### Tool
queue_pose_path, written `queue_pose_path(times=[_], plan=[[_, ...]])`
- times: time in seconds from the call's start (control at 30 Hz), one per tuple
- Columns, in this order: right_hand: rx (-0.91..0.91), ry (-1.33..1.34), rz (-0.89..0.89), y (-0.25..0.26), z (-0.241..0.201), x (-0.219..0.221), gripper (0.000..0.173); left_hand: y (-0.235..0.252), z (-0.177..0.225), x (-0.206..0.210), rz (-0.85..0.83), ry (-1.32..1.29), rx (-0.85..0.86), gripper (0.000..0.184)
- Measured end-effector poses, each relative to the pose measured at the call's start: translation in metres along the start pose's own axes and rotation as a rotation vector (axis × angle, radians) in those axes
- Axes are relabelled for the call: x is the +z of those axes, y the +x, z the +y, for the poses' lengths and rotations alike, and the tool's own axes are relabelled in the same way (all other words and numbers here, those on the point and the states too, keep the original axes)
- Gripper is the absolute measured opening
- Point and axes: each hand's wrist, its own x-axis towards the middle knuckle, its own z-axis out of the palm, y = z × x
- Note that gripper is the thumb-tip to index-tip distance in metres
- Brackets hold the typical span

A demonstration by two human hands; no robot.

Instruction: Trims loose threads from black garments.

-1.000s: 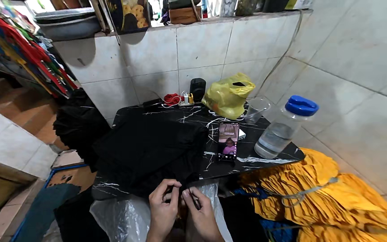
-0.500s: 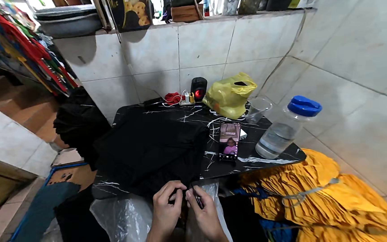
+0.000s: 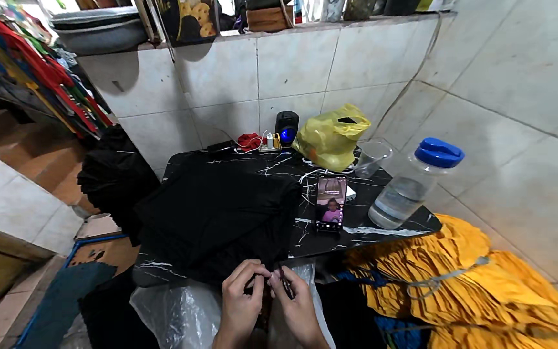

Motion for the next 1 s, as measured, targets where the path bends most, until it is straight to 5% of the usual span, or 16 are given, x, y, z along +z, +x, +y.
queue_pose_path(times=[0.53,1.0], plan=[[-0.066,-0.105,0.062,-0.004,0.005,-0.004,0.015,-0.002,-0.005,-0.007,-0.316,0.084,0.022,0.025],[-0.216,-0.254,0.008,-0.005,-0.004,-0.006,0.011,0.001,-0.021,-0.015,-0.087,-0.005,0.108,0.004]])
